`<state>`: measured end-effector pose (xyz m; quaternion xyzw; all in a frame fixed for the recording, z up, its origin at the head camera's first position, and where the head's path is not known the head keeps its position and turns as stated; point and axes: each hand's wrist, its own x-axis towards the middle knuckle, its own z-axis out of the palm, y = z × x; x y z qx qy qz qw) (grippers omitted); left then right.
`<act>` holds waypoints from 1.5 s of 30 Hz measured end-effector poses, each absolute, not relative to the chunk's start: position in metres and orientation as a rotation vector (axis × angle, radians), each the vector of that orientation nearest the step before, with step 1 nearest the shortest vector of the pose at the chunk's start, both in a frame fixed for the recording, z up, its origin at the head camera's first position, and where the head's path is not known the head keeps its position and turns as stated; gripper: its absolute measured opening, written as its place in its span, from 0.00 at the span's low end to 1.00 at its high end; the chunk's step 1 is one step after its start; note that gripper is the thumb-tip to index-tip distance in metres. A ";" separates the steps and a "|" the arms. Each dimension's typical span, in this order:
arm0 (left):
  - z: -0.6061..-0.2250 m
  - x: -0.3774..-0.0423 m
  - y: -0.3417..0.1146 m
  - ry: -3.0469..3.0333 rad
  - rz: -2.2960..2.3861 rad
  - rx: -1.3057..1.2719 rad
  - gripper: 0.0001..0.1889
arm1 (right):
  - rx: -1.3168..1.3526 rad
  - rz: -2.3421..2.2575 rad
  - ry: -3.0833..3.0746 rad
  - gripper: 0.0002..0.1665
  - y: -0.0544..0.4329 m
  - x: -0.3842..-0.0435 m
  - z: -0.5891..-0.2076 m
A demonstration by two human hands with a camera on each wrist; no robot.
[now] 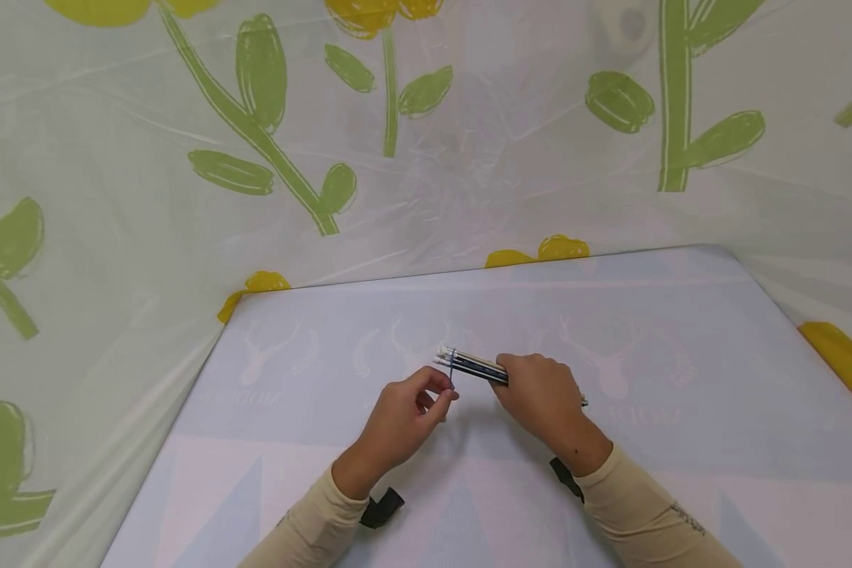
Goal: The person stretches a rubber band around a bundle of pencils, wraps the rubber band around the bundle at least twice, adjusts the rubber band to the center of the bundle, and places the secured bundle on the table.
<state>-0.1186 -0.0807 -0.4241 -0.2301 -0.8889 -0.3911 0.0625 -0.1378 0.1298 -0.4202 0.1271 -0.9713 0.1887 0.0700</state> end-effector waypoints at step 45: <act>-0.432 -0.137 -0.096 -2.792 -1.830 -0.464 0.12 | 0.682 0.323 -2.969 0.07 0.130 -0.139 -0.440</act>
